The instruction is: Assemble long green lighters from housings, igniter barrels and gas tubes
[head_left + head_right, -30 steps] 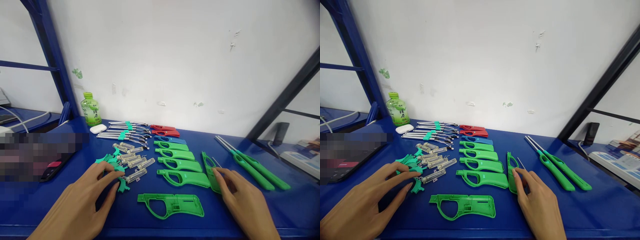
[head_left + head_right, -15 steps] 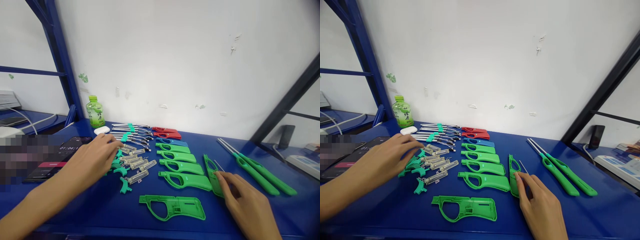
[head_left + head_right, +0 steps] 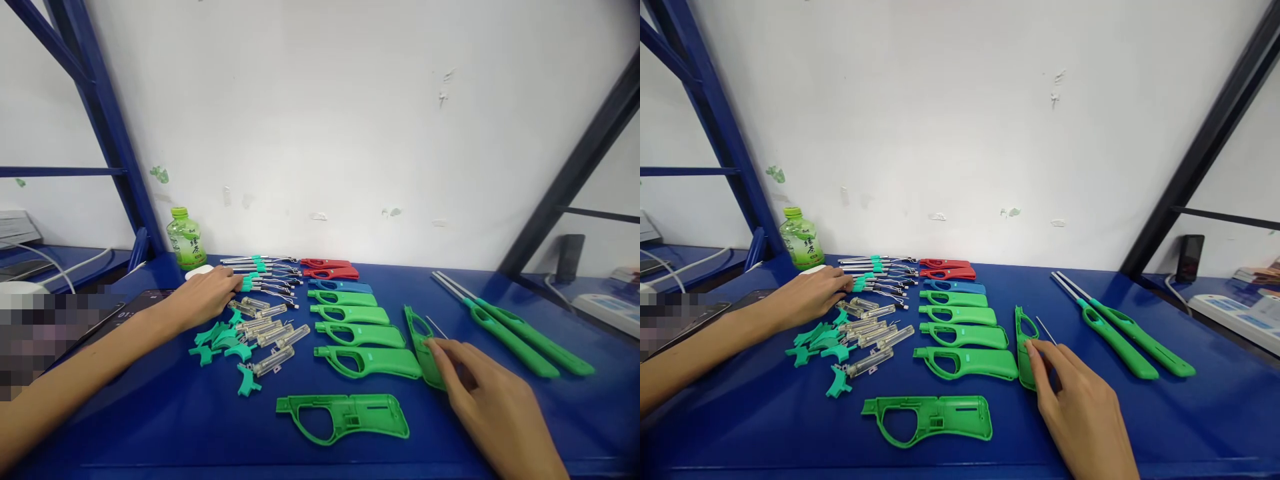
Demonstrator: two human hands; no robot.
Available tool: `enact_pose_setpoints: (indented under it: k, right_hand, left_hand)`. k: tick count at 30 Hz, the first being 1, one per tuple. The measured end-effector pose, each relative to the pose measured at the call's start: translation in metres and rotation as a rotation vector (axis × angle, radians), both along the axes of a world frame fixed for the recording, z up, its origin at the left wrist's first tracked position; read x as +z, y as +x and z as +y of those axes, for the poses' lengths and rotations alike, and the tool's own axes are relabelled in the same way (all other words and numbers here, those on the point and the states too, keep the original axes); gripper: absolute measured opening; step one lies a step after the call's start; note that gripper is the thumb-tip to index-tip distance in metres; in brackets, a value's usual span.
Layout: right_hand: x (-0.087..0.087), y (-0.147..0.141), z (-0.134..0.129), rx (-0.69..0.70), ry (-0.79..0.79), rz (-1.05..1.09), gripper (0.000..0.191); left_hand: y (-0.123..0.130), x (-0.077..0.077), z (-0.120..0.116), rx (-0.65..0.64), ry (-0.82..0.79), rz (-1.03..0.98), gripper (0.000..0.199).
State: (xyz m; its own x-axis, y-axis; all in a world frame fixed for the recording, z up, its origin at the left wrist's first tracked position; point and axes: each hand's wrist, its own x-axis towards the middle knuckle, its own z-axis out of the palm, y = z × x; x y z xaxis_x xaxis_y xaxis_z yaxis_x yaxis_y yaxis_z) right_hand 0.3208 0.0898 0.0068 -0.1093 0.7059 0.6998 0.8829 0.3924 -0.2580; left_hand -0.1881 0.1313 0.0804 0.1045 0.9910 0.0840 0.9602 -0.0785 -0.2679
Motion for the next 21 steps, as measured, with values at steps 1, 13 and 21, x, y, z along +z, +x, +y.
enact_pose_setpoints:
  k: [1, 13, 21]
  right_hand:
    - [0.0, 0.0, 0.0, 0.002, -0.001, -0.003, 0.057]
    - [0.001, 0.0, 0.0, 0.005, 0.002, -0.01, 0.05]
    - [0.003, 0.001, 0.0, 0.001, 0.073, 0.011, 0.051]
  left_hand:
    - [-0.002, -0.002, 0.001, -0.006, 0.013, -0.003, 0.039]
    - [-0.019, -0.005, -0.006, -0.095, 0.158, -0.042, 0.036]
    - [-0.009, 0.041, -0.072, -0.133, 0.445, -0.213, 0.052]
